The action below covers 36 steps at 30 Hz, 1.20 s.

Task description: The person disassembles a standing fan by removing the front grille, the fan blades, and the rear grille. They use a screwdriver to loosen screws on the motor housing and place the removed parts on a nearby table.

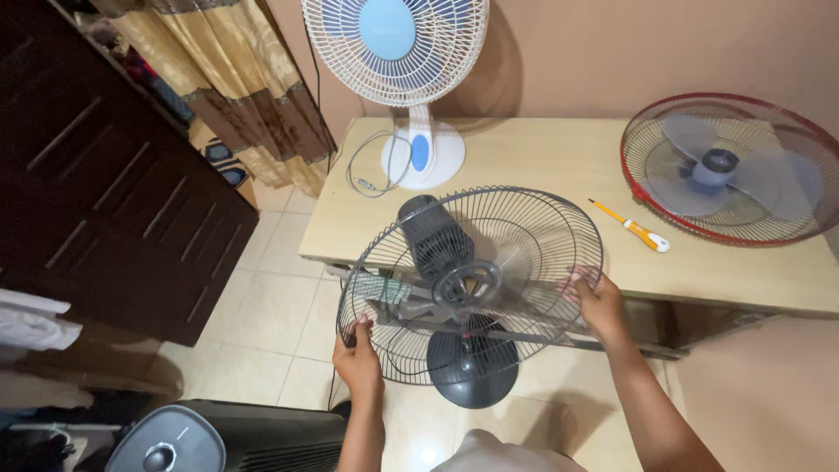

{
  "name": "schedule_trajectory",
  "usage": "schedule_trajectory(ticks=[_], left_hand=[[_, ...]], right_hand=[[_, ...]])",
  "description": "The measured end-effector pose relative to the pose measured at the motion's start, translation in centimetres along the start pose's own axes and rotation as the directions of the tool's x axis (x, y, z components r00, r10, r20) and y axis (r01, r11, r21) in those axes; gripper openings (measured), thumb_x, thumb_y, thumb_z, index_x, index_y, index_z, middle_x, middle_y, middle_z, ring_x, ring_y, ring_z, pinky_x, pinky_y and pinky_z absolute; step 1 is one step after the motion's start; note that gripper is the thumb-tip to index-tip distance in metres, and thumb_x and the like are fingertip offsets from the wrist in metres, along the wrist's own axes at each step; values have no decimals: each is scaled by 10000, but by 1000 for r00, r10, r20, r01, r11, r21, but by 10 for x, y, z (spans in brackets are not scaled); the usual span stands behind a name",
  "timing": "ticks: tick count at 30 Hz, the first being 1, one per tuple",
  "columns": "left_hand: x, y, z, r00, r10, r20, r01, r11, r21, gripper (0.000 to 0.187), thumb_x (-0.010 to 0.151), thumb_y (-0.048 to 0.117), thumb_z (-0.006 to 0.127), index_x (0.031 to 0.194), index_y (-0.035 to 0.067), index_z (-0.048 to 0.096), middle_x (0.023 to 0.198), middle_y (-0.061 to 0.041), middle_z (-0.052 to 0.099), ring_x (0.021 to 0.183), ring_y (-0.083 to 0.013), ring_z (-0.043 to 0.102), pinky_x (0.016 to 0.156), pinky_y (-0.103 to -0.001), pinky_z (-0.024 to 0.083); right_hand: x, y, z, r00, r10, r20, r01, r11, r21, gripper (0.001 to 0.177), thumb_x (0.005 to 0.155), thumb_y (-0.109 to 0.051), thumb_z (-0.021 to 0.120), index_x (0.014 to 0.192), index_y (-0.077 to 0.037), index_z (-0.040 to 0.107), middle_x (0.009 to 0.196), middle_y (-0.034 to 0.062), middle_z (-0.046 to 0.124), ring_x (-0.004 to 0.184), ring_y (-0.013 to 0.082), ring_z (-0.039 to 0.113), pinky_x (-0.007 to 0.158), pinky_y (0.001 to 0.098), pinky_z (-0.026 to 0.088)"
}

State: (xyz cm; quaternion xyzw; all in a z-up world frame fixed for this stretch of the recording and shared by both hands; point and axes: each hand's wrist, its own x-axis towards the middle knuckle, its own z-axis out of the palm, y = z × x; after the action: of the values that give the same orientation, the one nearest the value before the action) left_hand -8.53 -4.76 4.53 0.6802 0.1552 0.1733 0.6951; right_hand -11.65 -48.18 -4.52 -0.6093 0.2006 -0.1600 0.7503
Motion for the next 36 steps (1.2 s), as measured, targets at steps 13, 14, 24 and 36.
schedule_trajectory(ticks=[13,14,24,36], left_hand=[[-47,116,-29,901,-208,381,270,956,-115,414,949,160,635,1293,-71,638,1177,-153,713,1091,-179,636,986,-300,461],[-50,131,-28,882,-180,436,254,960,-118,465,942,153,623,1349,-69,586,1246,-172,691,1159,-197,621,1028,-314,442],[-92,183,42,519,237,821,122,931,-345,849,920,94,655,1622,-1,185,1676,-205,308,1515,-297,379,1226,-423,292],[-109,103,137,450,-47,892,308,946,-105,757,909,61,651,1581,37,303,1564,-140,486,1269,-220,562,1054,-349,448]], right_hand=[[-86,-64,-49,987,-117,-106,117,993,-8,267,1007,-179,609,1188,16,631,980,81,711,836,157,693,756,314,590],[-88,-68,-57,989,-66,-129,76,995,72,255,1010,-190,614,1163,14,626,943,100,712,794,175,690,738,331,596],[-137,-147,-91,855,218,-471,-194,976,100,331,1096,-218,421,1113,20,650,915,189,691,825,283,676,812,426,566],[-37,-144,-205,767,174,-618,3,962,274,234,1093,-126,435,1130,57,576,1018,178,646,846,257,646,798,422,600]])
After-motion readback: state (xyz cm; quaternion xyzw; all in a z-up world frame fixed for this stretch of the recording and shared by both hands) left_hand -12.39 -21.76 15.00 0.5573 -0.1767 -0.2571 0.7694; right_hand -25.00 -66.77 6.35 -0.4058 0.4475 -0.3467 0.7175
